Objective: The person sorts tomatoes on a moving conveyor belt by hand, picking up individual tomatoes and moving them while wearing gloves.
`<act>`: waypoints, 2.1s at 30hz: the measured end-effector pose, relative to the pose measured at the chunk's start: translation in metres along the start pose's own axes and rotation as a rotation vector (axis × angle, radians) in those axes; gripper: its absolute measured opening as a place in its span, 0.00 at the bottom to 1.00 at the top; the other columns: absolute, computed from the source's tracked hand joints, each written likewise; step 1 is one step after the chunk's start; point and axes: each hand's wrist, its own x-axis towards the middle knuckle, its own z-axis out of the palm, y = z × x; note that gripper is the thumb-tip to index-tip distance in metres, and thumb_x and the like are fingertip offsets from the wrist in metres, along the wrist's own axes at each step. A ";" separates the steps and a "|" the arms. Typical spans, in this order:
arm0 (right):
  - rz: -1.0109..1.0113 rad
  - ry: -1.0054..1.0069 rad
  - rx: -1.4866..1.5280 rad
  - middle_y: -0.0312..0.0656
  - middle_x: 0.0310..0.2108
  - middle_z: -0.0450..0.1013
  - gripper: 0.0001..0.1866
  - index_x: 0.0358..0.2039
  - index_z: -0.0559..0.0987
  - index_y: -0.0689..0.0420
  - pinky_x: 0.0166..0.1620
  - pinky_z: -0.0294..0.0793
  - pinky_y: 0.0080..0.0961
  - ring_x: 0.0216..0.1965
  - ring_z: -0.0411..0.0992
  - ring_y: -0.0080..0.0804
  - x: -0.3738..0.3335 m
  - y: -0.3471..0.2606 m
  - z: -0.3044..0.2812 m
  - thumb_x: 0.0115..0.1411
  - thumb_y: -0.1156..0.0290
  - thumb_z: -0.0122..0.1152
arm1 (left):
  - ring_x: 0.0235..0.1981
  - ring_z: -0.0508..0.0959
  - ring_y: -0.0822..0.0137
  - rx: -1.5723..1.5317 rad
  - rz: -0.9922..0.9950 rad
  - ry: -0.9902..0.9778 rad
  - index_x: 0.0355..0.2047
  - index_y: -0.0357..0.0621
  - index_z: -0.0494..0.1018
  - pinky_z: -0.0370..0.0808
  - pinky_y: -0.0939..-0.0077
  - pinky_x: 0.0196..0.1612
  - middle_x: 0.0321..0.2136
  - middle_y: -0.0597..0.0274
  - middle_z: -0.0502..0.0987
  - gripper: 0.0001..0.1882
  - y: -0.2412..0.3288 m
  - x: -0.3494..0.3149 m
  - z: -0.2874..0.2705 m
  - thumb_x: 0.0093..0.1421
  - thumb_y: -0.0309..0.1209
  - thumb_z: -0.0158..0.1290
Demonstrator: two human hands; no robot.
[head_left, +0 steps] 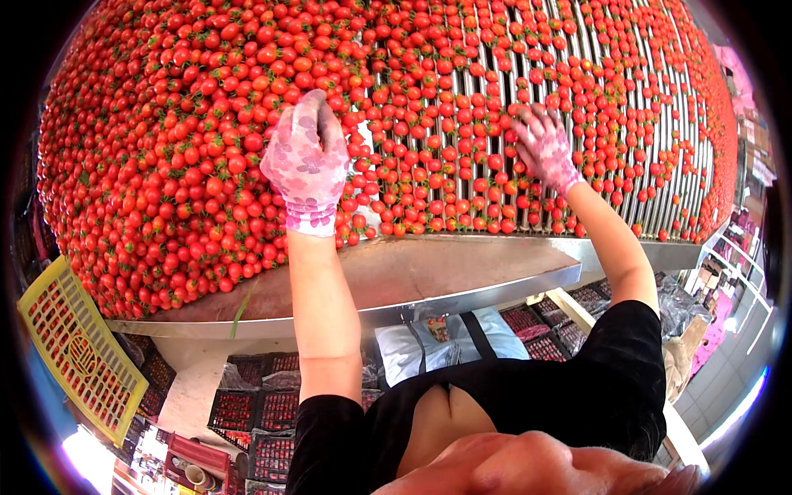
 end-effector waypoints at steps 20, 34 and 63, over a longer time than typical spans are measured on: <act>0.215 -0.217 -0.112 0.40 0.68 0.57 0.28 0.64 0.68 0.47 0.67 0.44 0.64 0.71 0.47 0.53 0.278 -0.065 0.077 0.65 0.51 0.49 | 0.26 0.80 0.58 0.028 0.095 -0.013 0.39 0.42 0.77 0.77 0.68 0.28 0.28 0.56 0.79 0.13 -0.003 -0.001 0.006 0.53 0.16 0.59; 0.495 -0.038 -0.237 0.37 0.73 0.49 0.34 0.71 0.56 0.41 0.69 0.41 0.61 0.73 0.39 0.55 0.298 0.042 0.085 0.66 0.46 0.44 | 0.25 0.79 0.57 -0.029 0.079 -0.026 0.39 0.44 0.77 0.75 0.68 0.28 0.27 0.58 0.78 0.14 0.004 -0.001 0.010 0.53 0.17 0.58; -0.197 -0.270 0.133 0.37 0.63 0.64 0.28 0.57 0.73 0.49 0.71 0.46 0.52 0.68 0.55 0.47 -0.016 -0.065 0.033 0.58 0.52 0.59 | 0.35 0.82 0.56 0.017 0.020 -0.059 0.40 0.42 0.78 0.78 0.67 0.37 0.35 0.55 0.81 0.08 -0.009 -0.008 0.006 0.60 0.22 0.55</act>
